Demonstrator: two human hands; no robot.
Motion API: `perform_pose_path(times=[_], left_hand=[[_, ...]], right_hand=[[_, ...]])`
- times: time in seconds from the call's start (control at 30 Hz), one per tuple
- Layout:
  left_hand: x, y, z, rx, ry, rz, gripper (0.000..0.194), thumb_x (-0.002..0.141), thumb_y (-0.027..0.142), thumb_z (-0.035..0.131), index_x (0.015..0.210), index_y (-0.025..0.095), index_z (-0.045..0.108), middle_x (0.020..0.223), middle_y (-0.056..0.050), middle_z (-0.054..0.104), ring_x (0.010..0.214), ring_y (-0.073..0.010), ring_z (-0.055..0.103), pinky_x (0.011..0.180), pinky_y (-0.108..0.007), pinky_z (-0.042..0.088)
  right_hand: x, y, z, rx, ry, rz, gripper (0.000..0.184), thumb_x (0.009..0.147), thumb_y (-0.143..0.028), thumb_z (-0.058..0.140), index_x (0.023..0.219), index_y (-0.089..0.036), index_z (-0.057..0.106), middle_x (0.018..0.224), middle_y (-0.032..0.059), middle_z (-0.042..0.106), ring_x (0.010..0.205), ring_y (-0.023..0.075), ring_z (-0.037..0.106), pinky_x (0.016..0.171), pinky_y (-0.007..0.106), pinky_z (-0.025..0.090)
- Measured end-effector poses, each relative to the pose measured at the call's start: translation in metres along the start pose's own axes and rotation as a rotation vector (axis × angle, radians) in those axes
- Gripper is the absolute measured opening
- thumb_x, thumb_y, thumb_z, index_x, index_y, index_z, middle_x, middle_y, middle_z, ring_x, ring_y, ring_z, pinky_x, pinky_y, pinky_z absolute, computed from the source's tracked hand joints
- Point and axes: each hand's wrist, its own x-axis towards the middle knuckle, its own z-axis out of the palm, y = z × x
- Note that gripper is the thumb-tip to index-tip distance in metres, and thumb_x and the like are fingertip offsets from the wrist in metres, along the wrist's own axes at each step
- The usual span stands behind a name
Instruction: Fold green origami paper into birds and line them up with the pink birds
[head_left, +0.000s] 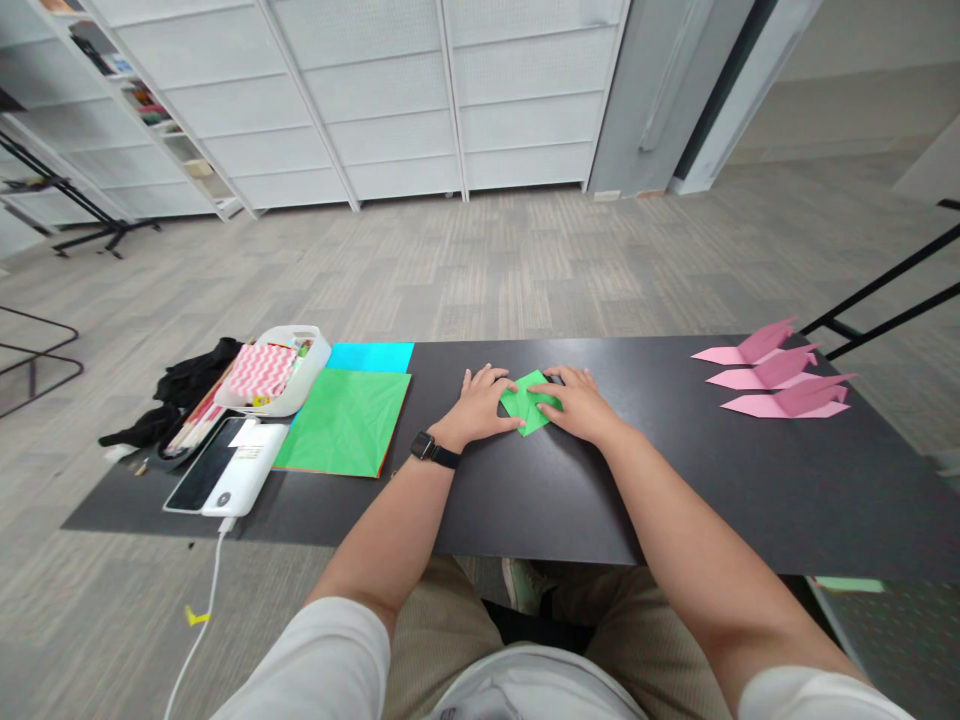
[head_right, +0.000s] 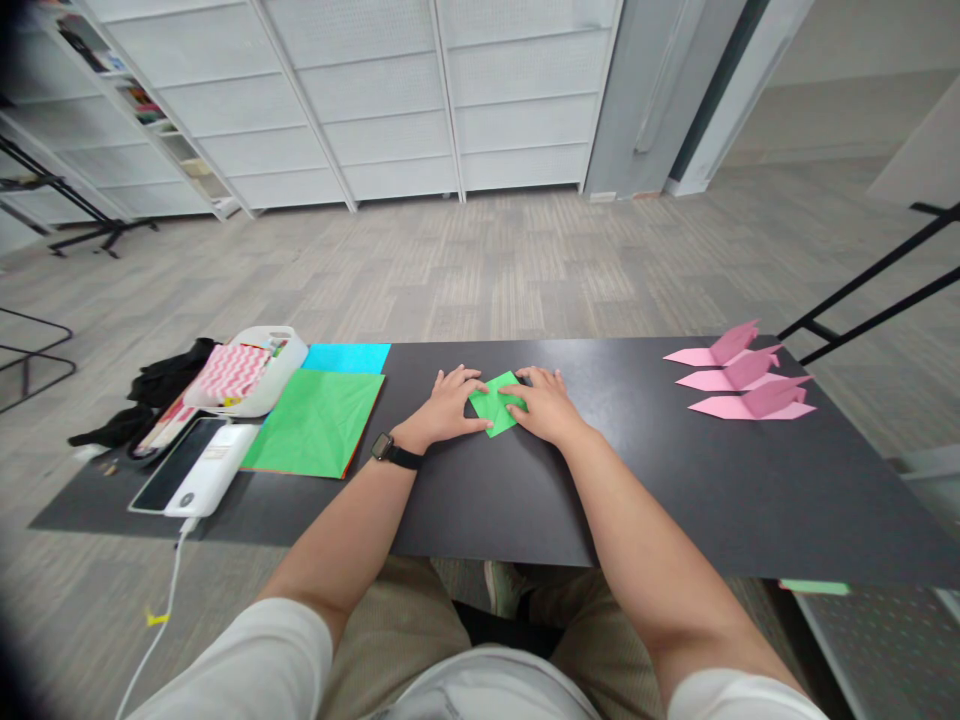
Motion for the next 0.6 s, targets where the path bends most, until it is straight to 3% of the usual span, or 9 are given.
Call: perform_pose_path(times=[0.3, 0.47, 0.6], left_hand=[[-0.0027, 0.0012, -0.0039, 0.020, -0.046, -0.006, 0.084, 0.083, 0.057, 0.084, 0.155, 0.028, 0.052, 0.168, -0.013, 0.042, 0.165, -0.0427, 0.021, 0.133, -0.072, 0.006], [0.0001, 0.0015, -0.0028, -0.002, 0.107, -0.034, 0.054, 0.100, 0.049, 0.065, 0.150, 0.030, 0.058, 0.157, -0.009, 0.056, 0.153, -0.0306, 0.044, 0.135, -0.061, 0.017], [0.0022, -0.0005, 0.0015, 0.025, 0.132, -0.045, 0.037, 0.100, 0.043, 0.067, 0.135, 0.030, 0.071, 0.147, -0.007, 0.063, 0.142, -0.0275, 0.053, 0.133, -0.058, 0.024]], right_hand=[[0.0005, 0.0031, 0.0027, 0.002, 0.007, -0.021, 0.039, 0.097, -0.031, 0.066, 0.134, -0.037, 0.076, 0.149, 0.0114, 0.056, 0.143, 0.0369, 0.047, 0.123, 0.078, 0.024], [-0.0002, 0.0009, 0.0011, 0.012, 0.015, -0.085, 0.037, 0.094, -0.029, 0.069, 0.128, -0.040, 0.079, 0.149, 0.0090, 0.056, 0.144, 0.0371, 0.046, 0.123, 0.078, 0.023], [-0.0006, -0.0020, 0.0007, 0.026, -0.011, -0.131, 0.037, 0.091, -0.025, 0.071, 0.124, -0.040, 0.079, 0.150, 0.0066, 0.056, 0.149, 0.0362, 0.043, 0.124, 0.076, 0.023]])
